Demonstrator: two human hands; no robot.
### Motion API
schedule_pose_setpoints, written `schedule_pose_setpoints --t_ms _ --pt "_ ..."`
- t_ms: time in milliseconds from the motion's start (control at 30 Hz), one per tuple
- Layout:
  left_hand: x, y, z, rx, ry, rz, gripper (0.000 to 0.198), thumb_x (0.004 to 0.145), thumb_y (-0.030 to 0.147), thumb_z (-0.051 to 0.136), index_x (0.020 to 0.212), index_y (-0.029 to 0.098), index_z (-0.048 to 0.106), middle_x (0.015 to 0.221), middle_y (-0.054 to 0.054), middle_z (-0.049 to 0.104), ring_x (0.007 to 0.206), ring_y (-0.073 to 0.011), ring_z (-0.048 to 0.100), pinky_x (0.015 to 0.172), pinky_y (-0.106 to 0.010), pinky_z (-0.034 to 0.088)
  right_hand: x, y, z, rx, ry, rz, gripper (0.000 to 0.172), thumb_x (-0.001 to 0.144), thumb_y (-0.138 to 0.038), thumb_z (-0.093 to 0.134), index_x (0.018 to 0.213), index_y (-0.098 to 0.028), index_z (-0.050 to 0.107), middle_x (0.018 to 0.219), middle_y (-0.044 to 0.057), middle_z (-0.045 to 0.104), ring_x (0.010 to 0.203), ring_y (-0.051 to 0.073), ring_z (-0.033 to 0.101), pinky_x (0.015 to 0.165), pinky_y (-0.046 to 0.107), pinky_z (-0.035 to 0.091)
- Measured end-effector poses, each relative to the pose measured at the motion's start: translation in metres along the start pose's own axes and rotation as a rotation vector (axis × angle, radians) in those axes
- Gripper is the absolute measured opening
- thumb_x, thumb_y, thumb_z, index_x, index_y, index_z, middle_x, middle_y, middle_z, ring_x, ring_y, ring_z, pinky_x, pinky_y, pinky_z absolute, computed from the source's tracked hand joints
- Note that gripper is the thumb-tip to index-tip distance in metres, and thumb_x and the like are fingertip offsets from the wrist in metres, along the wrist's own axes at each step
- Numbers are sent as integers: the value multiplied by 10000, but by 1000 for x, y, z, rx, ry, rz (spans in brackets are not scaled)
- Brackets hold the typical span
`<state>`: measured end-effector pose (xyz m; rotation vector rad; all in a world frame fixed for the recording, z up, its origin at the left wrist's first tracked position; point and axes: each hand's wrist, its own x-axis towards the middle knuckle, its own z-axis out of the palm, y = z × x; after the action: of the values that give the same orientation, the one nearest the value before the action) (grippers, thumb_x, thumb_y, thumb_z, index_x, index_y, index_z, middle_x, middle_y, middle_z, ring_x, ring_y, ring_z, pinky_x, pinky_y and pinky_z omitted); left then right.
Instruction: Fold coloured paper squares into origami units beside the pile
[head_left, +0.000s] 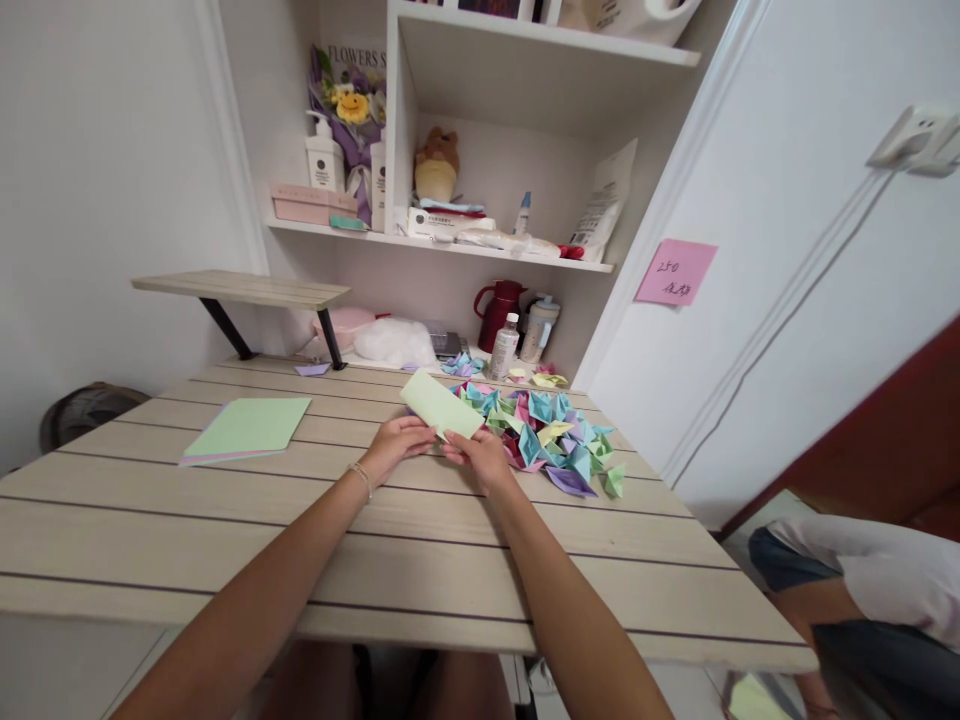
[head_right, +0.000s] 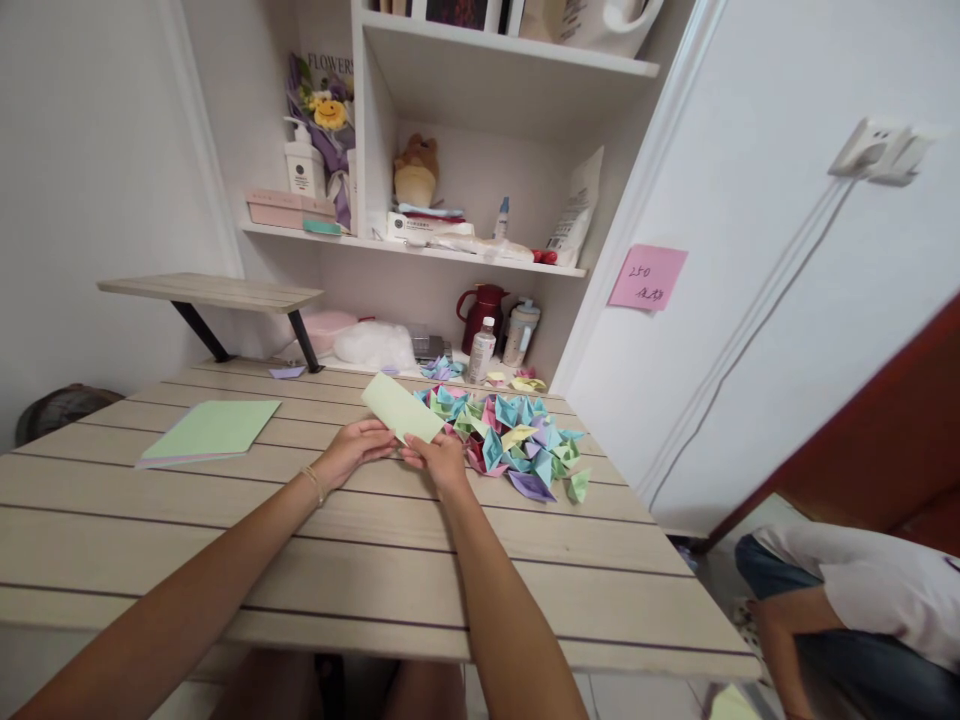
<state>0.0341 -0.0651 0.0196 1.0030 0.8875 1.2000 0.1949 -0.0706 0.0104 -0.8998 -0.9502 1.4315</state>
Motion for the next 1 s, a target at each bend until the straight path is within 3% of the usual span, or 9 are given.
schedule_pose_setpoints --t_ms 233,600,800,1000 --pt "-4 -12 15 -82 48 -66 221 556 168 765 739 104 658 727 -90 694 734 -170 656 780 -289 504 -1 7 4 69 -15 -23 228 575 -213 761 726 -76 659 664 82 686 606 143 661 567 185 563" --pt "-5 -14 19 -209 97 31 172 586 151 731 733 91 662 716 -73 691 667 -137 647 729 -247 508 -4 5 14 96 -35 -4 242 601 -223 746 777 -85 654 745 90 694 634 142 661 586 188 562" --pt "5 -2 3 -354 233 149 185 589 99 725 750 110 633 768 -57 693 728 -120 647 797 -242 500 -4 10 12 53 -41 37 234 623 -198 733 807 -79 650 725 81 689 613 131 656 568 181 561" --pt "11 8 -13 -381 290 240 135 624 80 682 747 115 638 811 -60 696 809 -132 643 806 -232 495 -5 12 13 46 -52 67 191 634 -187 727 776 -84 649 703 82 685 608 129 654 562 176 562"
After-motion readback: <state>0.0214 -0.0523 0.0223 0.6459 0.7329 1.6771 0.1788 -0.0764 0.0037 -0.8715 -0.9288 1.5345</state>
